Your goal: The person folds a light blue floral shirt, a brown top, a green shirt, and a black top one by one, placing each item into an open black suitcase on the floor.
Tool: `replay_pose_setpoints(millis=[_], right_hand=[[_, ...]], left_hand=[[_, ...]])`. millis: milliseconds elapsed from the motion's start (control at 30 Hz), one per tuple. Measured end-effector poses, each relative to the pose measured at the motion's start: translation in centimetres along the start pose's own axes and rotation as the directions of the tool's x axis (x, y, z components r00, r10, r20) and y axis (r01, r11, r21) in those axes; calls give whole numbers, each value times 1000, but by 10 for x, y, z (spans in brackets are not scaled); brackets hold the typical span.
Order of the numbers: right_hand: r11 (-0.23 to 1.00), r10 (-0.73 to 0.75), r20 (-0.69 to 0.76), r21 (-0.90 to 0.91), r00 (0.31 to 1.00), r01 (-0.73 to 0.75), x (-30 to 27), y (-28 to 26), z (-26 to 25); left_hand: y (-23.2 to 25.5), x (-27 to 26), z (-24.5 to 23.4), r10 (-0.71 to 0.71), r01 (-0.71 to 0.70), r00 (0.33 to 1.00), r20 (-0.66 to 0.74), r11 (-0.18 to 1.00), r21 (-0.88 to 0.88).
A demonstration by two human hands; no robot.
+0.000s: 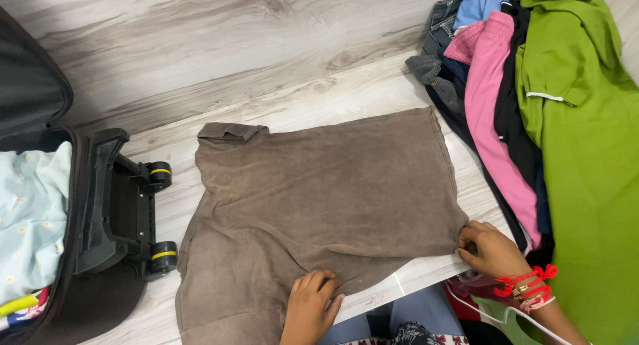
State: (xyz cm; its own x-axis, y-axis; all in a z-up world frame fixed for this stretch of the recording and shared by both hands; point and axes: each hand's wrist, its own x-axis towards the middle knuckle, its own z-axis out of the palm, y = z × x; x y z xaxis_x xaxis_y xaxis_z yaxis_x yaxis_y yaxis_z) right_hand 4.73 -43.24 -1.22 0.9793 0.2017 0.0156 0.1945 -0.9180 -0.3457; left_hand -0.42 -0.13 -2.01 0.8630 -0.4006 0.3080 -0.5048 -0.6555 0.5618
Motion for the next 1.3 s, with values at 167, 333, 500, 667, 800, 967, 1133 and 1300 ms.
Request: replay_pose_setpoints(millis=[167, 333, 500, 667, 800, 967, 1133, 1300], right_hand=[[632, 143, 7, 769, 990, -97, 22, 56, 18], [541, 396, 199, 738, 897, -402, 61, 64, 33], [300, 335, 156, 917, 929, -262, 47, 30, -19], [509, 301, 137, 814, 944, -280, 9, 57, -33], [882, 357, 51, 312, 933, -354, -15, 76, -21], [929, 342, -189, 219, 921, -300, 6, 27, -32], [978, -125, -189, 140, 974, 152, 80, -32, 4], [972, 4, -57, -234, 998, -17, 133, -14, 40]], left_hand=[[4, 3, -5, -27, 27, 999, 30, 999, -27], [12, 7, -12, -34, 38, 997, 64, 997, -70], [4, 3, -7, 3, -1, 999, 51, 999, -50], [-14, -15, 7, 155, -158, 983, 101, 987, 25], [-15, -24, 5, 166, -125, 892, 421, 984, -123], [-4, -1, -33, -154, 164, 914, 376, 987, 6], [-27, 28, -51, -246, 260, 965, -86, 888, 379], [-45, 9, -56, -606, 524, 795, 36, 716, 462]])
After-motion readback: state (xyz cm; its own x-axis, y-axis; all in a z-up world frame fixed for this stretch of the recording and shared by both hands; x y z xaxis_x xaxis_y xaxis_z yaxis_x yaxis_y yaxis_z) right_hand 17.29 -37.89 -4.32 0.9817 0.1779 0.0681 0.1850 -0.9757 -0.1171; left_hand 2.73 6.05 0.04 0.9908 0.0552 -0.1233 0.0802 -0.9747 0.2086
